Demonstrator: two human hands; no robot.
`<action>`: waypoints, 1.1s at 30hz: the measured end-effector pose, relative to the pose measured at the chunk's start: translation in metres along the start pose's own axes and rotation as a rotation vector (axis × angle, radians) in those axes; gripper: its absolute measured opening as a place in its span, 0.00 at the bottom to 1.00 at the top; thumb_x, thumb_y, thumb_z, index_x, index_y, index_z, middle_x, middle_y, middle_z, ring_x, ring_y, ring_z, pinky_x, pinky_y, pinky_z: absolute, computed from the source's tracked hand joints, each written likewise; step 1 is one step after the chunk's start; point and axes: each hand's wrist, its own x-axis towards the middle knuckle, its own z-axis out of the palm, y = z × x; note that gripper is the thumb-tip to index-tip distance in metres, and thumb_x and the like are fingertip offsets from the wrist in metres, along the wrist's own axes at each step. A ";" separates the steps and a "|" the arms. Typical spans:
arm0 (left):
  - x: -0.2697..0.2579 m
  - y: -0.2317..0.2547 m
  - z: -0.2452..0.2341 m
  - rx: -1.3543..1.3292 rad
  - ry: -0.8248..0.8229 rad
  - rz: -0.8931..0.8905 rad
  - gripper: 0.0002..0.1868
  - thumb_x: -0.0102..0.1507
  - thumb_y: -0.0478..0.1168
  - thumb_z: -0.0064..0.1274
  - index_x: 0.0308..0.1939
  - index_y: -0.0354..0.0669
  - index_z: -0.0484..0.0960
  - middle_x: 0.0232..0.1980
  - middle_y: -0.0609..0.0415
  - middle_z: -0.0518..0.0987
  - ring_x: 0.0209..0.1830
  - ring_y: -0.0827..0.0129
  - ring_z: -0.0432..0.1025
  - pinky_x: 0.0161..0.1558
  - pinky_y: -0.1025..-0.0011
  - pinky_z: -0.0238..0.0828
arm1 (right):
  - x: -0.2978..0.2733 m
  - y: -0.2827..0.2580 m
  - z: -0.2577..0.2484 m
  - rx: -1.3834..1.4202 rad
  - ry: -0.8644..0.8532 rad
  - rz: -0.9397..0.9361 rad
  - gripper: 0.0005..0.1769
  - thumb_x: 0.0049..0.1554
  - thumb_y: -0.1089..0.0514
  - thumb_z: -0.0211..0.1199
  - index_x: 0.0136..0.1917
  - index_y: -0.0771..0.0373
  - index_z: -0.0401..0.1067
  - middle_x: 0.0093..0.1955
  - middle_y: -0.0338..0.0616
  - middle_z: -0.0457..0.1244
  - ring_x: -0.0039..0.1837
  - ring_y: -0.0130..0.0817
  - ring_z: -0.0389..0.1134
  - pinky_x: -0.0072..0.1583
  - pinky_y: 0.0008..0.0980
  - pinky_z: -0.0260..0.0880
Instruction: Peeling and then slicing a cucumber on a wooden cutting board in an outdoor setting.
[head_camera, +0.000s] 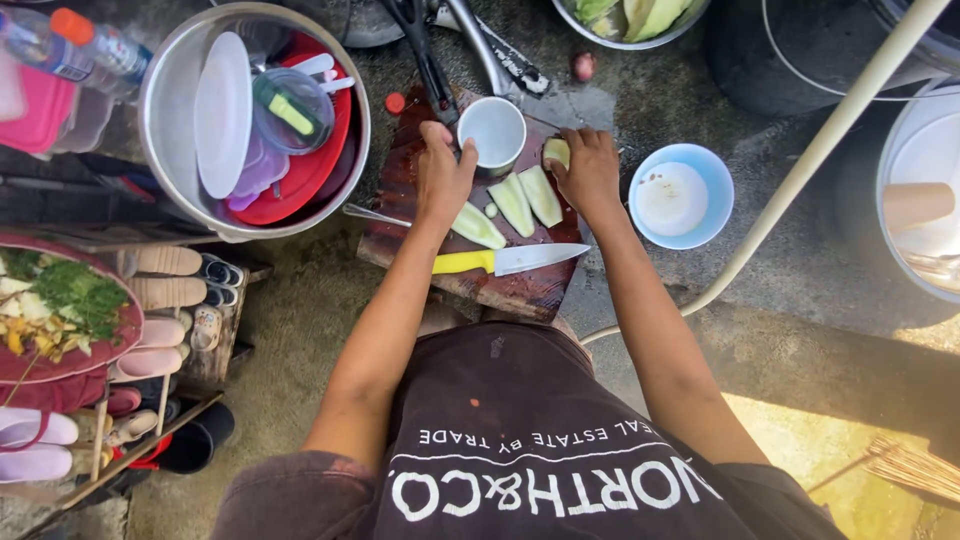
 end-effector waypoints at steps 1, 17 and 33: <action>-0.004 0.003 -0.012 0.004 0.006 0.001 0.18 0.67 0.41 0.55 0.48 0.41 0.60 0.33 0.38 0.77 0.34 0.37 0.76 0.38 0.44 0.68 | -0.003 -0.013 -0.005 0.004 0.002 -0.006 0.28 0.50 0.52 0.72 0.63 0.59 0.72 0.59 0.52 0.66 0.63 0.55 0.63 0.61 0.52 0.64; -0.007 -0.012 -0.084 0.100 -0.027 -0.164 0.19 0.68 0.41 0.47 0.63 0.46 0.67 0.41 0.31 0.83 0.44 0.35 0.78 0.47 0.43 0.71 | 0.121 -0.148 0.014 0.251 -0.001 -0.283 0.22 0.36 0.70 0.76 0.45 0.61 0.77 0.60 0.51 0.63 0.59 0.55 0.65 0.60 0.48 0.70; 0.029 -0.021 -0.054 0.069 -0.098 -0.165 0.32 0.71 0.47 0.47 0.73 0.35 0.55 0.57 0.23 0.76 0.58 0.33 0.72 0.61 0.48 0.68 | 0.152 -0.062 -0.009 0.033 0.047 -0.203 0.31 0.41 0.68 0.77 0.56 0.60 0.68 0.58 0.49 0.60 0.60 0.53 0.63 0.56 0.51 0.67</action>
